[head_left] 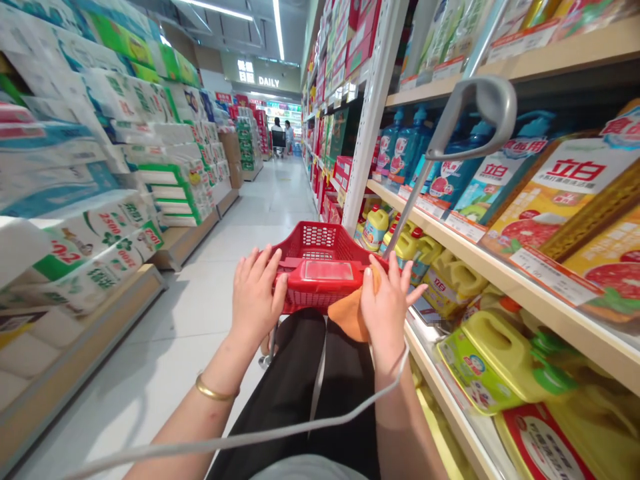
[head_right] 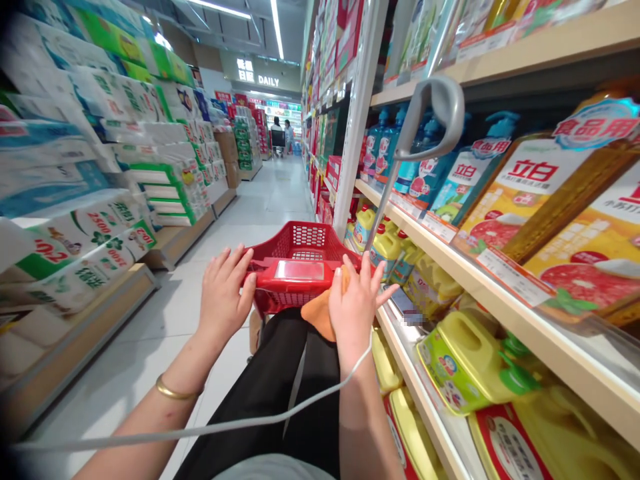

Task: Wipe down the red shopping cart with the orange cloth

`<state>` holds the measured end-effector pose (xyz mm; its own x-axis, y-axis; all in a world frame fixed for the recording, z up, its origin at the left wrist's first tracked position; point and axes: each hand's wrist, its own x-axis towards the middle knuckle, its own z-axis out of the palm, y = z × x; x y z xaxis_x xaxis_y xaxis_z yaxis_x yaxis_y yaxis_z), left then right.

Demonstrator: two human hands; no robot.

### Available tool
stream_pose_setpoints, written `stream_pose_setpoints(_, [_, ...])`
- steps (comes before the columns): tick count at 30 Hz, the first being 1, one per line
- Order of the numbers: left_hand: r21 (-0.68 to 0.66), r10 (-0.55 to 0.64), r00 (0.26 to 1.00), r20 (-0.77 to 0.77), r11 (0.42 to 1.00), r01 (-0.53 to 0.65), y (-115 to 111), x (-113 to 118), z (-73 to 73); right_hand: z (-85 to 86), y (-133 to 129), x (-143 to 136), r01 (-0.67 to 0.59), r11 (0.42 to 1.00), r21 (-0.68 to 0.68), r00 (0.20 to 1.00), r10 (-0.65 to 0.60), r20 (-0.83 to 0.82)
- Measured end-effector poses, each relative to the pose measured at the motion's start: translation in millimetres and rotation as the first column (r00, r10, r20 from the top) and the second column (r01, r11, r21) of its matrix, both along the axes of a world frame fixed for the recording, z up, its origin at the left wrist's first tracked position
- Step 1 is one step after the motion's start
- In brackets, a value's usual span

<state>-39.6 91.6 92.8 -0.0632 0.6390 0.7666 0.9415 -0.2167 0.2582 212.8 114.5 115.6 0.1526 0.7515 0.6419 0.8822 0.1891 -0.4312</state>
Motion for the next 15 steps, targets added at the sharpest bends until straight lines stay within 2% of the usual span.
stream_pose_setpoints(3, [0.010,0.018,1.000,-0.004,1.000,-0.018,1.3,-0.2,-1.2,1.2,-5.1,-17.9,-0.109,0.994,0.015,0.992,0.108,0.068])
stream_pose_setpoints(6, [0.002,0.017,1.000,-0.025,1.000,-0.017,1.6,-2.8,-1.9,4.0,-16.6,-44.8,-0.281,0.960,0.001,0.949,0.278,0.147])
stream_pose_setpoints(8, [-0.001,0.014,0.999,-0.040,1.000,-0.014,1.5,-4.6,-2.0,4.5,-20.0,-49.8,-0.341,0.940,-0.010,0.927,0.338,0.165])
stream_pose_setpoints(10, [0.002,0.010,0.999,-0.051,1.000,-0.010,1.5,-5.4,-1.9,2.2,-17.3,-39.8,-0.319,0.948,-0.002,0.937,0.316,0.146])
stream_pose_setpoints(13, [0.009,0.006,0.999,-0.047,1.000,-0.006,1.9,-3.8,-2.2,-2.7,-6.5,-12.1,-0.137,0.990,0.021,0.989,0.136,0.051])
stream_pose_setpoints(15, [0.015,0.011,1.000,-0.030,1.000,-0.010,2.2,-1.7,-2.3,-2.9,-1.1,-2.4,-0.025,0.999,0.026,1.000,0.025,-0.002])
